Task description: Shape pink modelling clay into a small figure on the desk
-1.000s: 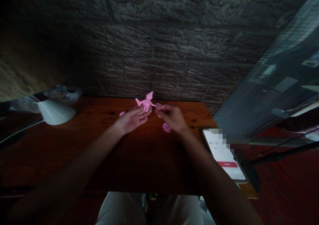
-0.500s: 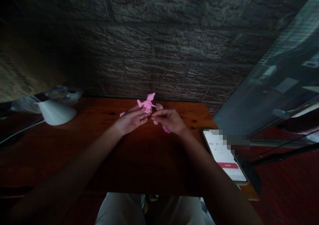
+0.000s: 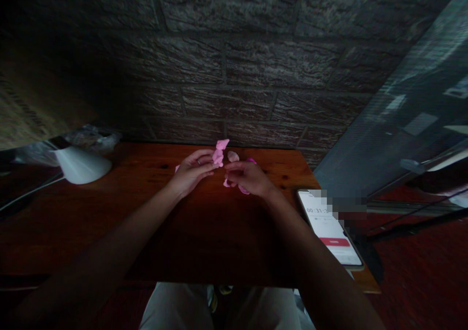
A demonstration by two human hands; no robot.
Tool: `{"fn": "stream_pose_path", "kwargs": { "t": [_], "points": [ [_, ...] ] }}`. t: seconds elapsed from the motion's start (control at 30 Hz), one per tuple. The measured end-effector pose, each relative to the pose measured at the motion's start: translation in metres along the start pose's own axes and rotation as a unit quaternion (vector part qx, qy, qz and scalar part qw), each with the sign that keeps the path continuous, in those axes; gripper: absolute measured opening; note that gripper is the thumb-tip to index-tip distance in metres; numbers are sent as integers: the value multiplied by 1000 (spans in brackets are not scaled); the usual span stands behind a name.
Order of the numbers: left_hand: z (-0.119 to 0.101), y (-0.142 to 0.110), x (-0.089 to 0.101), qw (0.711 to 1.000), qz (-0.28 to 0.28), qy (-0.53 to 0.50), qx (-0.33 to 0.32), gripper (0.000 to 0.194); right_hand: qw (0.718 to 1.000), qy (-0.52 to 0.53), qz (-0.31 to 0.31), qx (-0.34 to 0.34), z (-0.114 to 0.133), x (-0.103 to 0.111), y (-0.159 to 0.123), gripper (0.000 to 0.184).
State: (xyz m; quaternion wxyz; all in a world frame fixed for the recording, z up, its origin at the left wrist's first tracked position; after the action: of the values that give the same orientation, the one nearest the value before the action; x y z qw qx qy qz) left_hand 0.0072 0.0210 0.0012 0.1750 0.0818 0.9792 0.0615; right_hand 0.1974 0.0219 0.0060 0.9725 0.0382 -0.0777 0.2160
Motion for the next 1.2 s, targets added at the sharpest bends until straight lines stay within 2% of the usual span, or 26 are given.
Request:
{"fn": "stream_pose_path", "kwargs": {
  "t": [0.1,0.17,0.4,0.57,0.63,0.7,0.77,0.87,0.93,1.2],
  "points": [
    [-4,-4,-6,994,-17,68,-82,29,995,7,-100,21,6,6,0,25],
    [-4,-6,-9,988,-24,103,-112,29,990,20,-135,19,10,7,0,30],
    [-3,-12,-8,961,-44,218,-164,27,988,95,-123,-15,12,-3,-1,33],
    [-4,-15,-13,963,-22,219,-153,29,981,142,-128,-23,6,-10,3,36],
    [-3,-14,-14,967,-21,201,-155,36,980,145,-135,-22,4,-8,4,37],
    [-1,-11,-13,978,-28,157,-138,42,980,146,-138,-19,4,-7,4,36],
    [2,-8,-12,992,-21,98,-79,42,979,149,-138,-15,4,-5,4,35],
    [5,-5,-11,999,17,10,38,30,977,164,-138,-14,5,-3,4,32],
    [4,-5,-10,996,32,-38,78,24,975,177,-135,-16,5,-2,4,31],
    [5,-4,-7,994,10,-77,77,22,973,181,-143,-15,6,-3,3,36]
  ]
}}
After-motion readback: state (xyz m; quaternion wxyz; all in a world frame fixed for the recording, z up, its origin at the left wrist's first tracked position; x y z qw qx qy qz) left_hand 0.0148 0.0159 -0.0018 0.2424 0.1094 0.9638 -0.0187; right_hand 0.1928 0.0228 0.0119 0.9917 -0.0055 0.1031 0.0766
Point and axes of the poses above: each hand's wrist, its own y-axis towards the middle knuckle, its own x-axis out of the back of the hand, z = x × y, the point moved 2 cm from there along y, towards the middle knuckle, and after that the axes turned 3 degrees about -z, right-handed, at the moved point
